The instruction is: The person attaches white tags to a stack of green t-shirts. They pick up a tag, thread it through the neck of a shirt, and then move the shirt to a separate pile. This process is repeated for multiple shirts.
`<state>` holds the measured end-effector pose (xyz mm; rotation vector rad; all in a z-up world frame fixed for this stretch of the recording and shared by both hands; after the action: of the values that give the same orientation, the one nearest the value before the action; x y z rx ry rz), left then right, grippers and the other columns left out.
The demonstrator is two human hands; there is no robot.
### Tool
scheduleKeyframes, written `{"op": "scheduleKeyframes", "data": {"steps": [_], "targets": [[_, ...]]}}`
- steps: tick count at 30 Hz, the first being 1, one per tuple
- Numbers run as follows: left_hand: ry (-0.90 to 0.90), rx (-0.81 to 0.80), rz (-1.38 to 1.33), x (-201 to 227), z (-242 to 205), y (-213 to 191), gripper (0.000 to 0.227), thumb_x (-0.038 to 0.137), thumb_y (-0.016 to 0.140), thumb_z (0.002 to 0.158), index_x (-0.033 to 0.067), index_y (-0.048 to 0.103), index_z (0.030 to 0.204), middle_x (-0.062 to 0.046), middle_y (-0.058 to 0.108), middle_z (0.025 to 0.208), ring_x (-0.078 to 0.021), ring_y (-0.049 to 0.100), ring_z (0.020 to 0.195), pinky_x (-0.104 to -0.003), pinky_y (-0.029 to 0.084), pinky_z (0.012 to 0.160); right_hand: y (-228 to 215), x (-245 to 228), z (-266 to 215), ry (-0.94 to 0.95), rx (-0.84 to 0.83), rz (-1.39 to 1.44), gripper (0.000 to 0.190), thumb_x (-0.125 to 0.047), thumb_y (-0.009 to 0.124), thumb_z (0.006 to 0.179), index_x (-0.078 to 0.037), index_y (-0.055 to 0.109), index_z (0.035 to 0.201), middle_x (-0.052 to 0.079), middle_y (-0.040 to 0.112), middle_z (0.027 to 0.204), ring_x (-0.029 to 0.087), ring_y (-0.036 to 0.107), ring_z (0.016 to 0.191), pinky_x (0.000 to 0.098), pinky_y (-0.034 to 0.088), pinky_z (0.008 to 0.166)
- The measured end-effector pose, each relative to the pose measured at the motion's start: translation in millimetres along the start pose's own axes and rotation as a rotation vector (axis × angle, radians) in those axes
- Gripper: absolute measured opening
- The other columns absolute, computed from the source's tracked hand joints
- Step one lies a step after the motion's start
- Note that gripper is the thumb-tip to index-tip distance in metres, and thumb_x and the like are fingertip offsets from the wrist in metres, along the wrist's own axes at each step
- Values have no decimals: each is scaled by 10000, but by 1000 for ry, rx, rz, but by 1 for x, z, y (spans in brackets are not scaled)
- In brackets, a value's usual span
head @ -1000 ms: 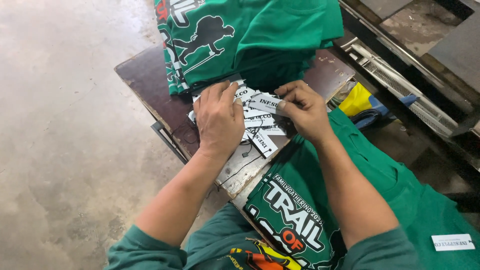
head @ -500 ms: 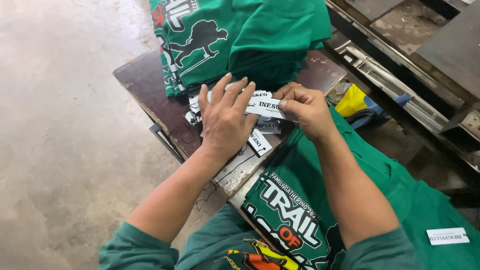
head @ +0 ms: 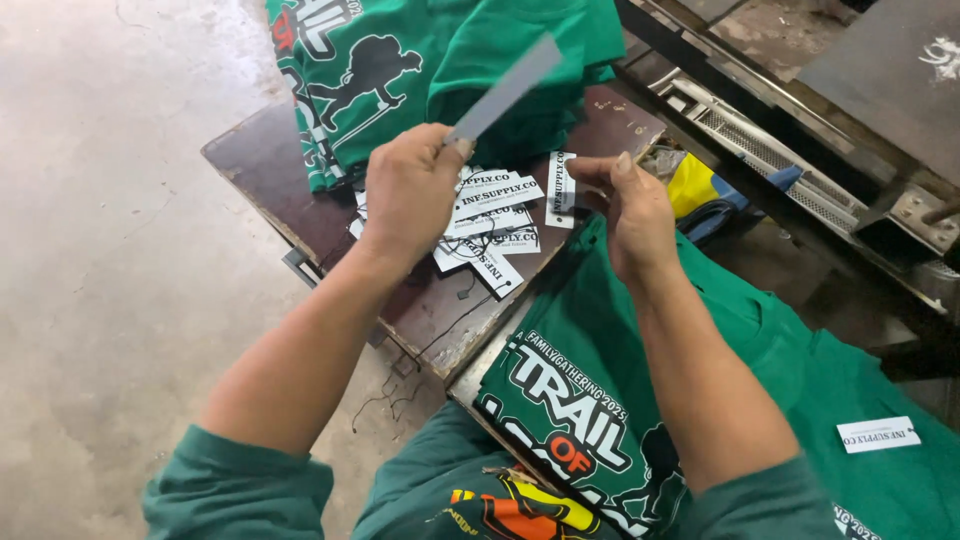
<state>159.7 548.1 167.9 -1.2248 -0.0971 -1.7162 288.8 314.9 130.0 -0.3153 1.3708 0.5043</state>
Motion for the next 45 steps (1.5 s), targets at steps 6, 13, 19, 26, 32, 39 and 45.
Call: {"op": "scheduleKeyframes", "data": {"steps": [6,13,19,26,32,39,45], "targets": [[-141,-150,-361,67,20,-19,215,235,610,967,127,765,865,16,790,810,-52,723,794,-238,543,799,-21,15,-13,-6,72,77,380,-335,517,1034,-24,730,1083,134,764,1068,228,730,1011,336,579,942],[-155,-225,-379,90,17,-5,240,266,633,960,142,776,813,61,743,775,-50,641,776,-236,500,789,-18,6,-33,-29,108,70,306,-284,514,1040,-73,735,1064,76,768,1113,168,692,1046,314,513,931],[-119,-239,-460,115,9,2,245,255,634,964,109,785,838,45,751,803,-56,655,786,-222,517,791,19,-36,-47,-133,-57,109,326,-278,539,1051,-82,648,1287,70,695,1323,168,657,1223,279,497,925],[-53,-238,-451,166,2,-4,413,217,650,988,171,458,626,86,342,595,-72,311,580,-273,292,533,78,-82,-49,-276,-288,289,588,-250,733,998,-59,462,1485,84,595,1379,213,566,1310,349,471,1133],[-65,-148,-412,140,11,0,353,216,656,959,161,507,643,81,462,603,-62,367,579,-265,309,550,67,-55,-31,-127,-105,141,106,-147,674,984,-61,703,1040,17,706,916,49,545,771,212,464,721],[-136,-63,-456,103,22,-14,230,190,616,917,107,743,744,25,691,649,-62,606,606,-218,508,629,68,-22,-19,-51,-123,71,76,-76,691,958,-46,715,1023,64,726,904,115,692,859,224,556,791],[-303,-104,-540,63,16,10,194,175,653,926,62,795,858,-7,728,712,-81,653,630,-198,557,634,42,-18,-11,-49,51,61,312,-237,639,978,-116,634,1265,81,756,1149,151,738,1000,202,555,722]]}}
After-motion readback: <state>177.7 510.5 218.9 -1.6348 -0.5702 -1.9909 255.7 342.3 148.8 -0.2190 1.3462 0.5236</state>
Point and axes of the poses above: each hand's wrist, its own z-axis towards the middle knuckle, its own y-axis out of the palm, x = y × z, the point moved 10 cm from there along z, towards the middle knuckle
